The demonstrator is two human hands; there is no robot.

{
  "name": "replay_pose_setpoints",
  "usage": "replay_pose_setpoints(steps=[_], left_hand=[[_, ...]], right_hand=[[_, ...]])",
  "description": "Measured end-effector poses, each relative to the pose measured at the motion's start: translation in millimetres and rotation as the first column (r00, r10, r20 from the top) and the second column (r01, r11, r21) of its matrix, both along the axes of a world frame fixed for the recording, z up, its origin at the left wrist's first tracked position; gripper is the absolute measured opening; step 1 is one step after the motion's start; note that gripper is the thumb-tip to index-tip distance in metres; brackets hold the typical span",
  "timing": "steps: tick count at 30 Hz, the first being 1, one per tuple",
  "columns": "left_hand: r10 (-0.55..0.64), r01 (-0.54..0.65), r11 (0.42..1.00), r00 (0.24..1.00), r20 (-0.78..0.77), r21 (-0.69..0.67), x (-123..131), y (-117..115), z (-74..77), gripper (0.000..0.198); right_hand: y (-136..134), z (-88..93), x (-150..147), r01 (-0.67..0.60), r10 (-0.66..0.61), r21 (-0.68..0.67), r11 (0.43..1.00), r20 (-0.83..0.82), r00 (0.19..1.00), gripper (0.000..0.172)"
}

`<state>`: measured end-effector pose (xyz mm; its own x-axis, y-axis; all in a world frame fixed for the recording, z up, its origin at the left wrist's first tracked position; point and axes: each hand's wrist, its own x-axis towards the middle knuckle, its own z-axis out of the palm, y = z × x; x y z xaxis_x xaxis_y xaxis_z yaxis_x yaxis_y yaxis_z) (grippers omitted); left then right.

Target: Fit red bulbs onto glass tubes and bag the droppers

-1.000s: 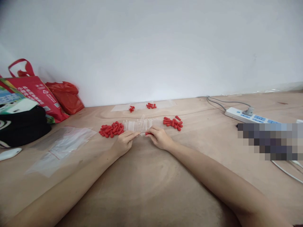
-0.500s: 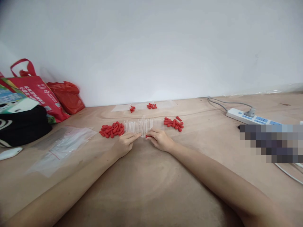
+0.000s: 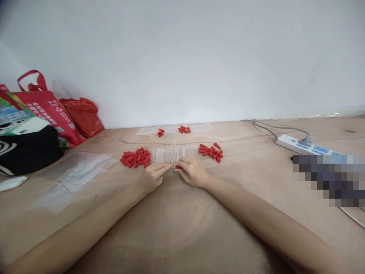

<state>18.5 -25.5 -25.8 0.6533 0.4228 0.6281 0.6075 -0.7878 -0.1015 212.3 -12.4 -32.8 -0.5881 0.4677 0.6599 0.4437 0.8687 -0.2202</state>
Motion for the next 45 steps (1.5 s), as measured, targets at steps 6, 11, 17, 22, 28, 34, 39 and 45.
replay_pose_setpoints(steps=[6,11,17,22,28,34,39,45], left_hand=[[0.003,-0.003,1.0,1.0,-0.021,0.001,1,-1,-0.3,0.038],[0.015,-0.015,1.0,0.999,-0.029,0.017,-1,0,2.5,0.037],[0.107,-0.107,0.992,0.994,0.018,0.059,-8,-1,6.1,0.025],[0.088,-0.09,0.994,0.995,0.036,0.065,-8,-4,6.1,0.025],[0.059,-0.061,0.997,0.997,0.058,0.04,-8,-5,6.3,0.026],[0.069,-0.06,0.996,0.983,0.173,-0.061,-4,-5,5.3,0.026],[0.126,-0.082,0.979,0.963,0.237,-0.188,1,-7,7.0,0.026],[0.096,-0.023,0.965,0.958,0.272,-0.259,-2,-10,12.4,0.02]], right_hand=[[1,-0.6,-2,0.018,-0.018,0.003,1.0,0.051,0.999,0.019],[0,1.7,0,0.032,-0.032,-0.023,0.999,0.003,0.999,0.02],[-2,4.5,10,0.142,-0.142,-0.056,0.988,0.008,0.99,0.012],[-6,3.5,10,0.098,-0.096,-0.039,0.994,0.052,0.994,0.013],[-5,4.4,8,0.06,-0.056,-0.064,0.996,0.062,0.996,0.014],[-2,8.8,5,-0.156,-0.072,-0.504,0.85,-0.405,0.912,0.013],[-4,8.0,-15,-0.447,-0.286,-0.622,0.643,-0.736,0.613,0.03],[14,24.7,-10,-0.413,-0.409,-0.682,0.604,-0.709,0.574,0.034]])
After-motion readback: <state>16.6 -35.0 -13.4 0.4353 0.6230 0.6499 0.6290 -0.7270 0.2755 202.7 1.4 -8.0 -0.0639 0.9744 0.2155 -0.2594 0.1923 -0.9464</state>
